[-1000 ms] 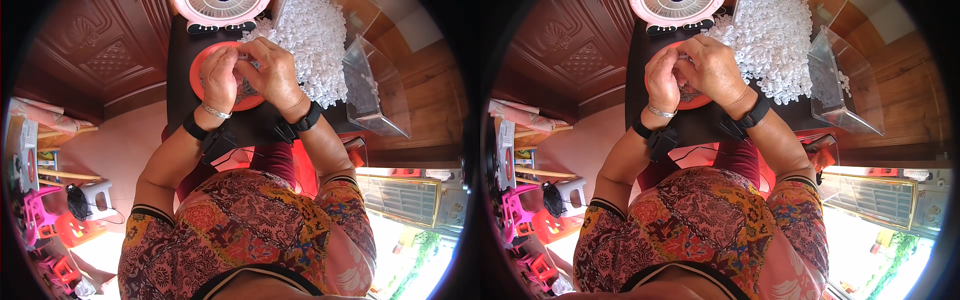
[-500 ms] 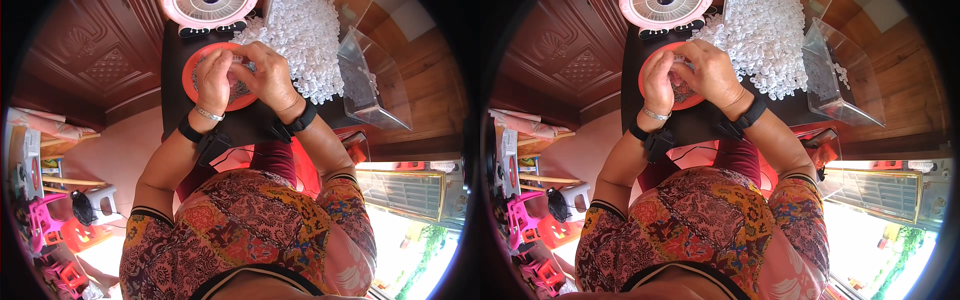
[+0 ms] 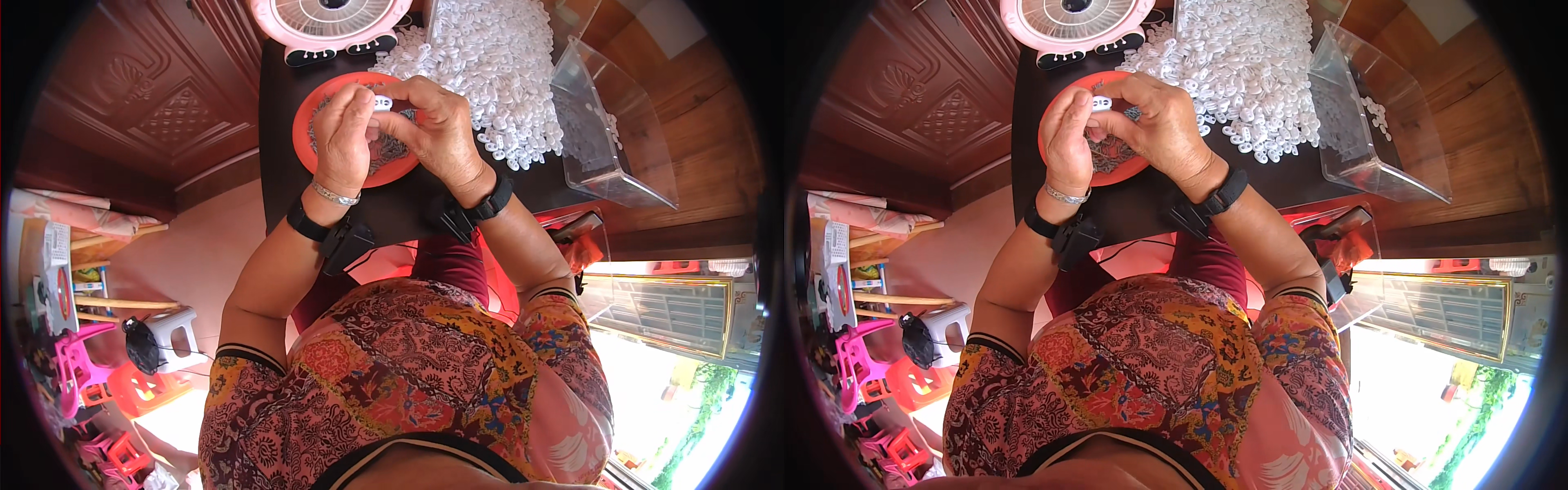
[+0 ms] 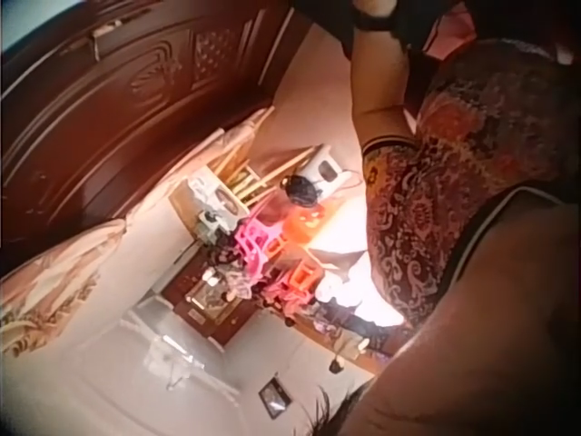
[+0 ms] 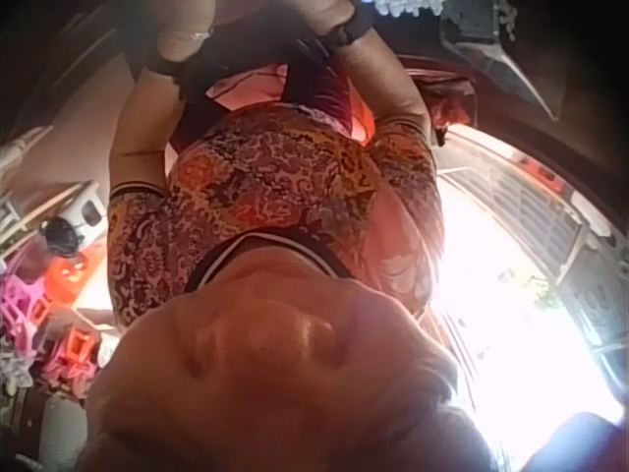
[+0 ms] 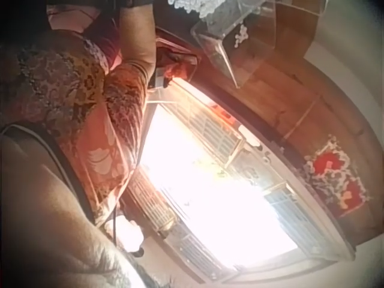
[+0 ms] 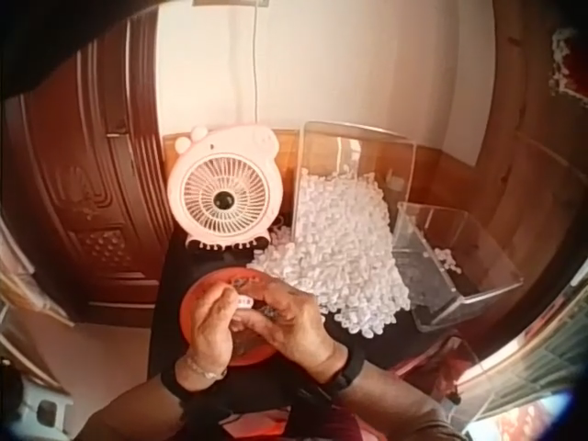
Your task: Manually inserting small metal pins into white plastic components for assembly.
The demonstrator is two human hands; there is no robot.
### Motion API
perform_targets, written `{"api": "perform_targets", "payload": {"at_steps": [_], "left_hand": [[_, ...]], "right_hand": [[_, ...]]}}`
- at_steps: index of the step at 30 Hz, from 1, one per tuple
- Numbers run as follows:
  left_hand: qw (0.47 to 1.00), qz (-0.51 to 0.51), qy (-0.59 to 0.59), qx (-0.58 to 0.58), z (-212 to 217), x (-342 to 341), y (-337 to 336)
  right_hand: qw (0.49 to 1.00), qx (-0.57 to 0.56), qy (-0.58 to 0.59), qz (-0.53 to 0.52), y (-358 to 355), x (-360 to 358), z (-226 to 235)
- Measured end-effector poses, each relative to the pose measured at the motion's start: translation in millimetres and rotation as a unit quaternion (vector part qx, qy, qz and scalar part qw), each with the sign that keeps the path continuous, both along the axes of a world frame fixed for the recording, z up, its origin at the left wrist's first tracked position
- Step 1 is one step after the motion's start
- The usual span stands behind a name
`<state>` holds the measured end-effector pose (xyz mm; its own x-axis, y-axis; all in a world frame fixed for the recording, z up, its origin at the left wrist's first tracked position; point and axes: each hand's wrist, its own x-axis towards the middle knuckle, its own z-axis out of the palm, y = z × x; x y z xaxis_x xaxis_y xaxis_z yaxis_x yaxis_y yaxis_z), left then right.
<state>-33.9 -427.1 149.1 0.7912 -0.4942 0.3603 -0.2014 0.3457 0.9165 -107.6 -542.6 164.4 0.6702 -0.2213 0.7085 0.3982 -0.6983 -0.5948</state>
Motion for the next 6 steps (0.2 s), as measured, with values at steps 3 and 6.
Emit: {"api": "perform_targets", "payload": {"at_steps": [3,6], "left_hand": [[1.000,0.008,-0.009,0.005,3,-3,0],[1.000,-0.017,-0.014,-0.019,3,-5,-2]], "right_hand": [[0.999,0.029,0.012,0.010,-1,-3,1],[1.000,0.006,0.012,-0.002,-9,-13,6]]}}
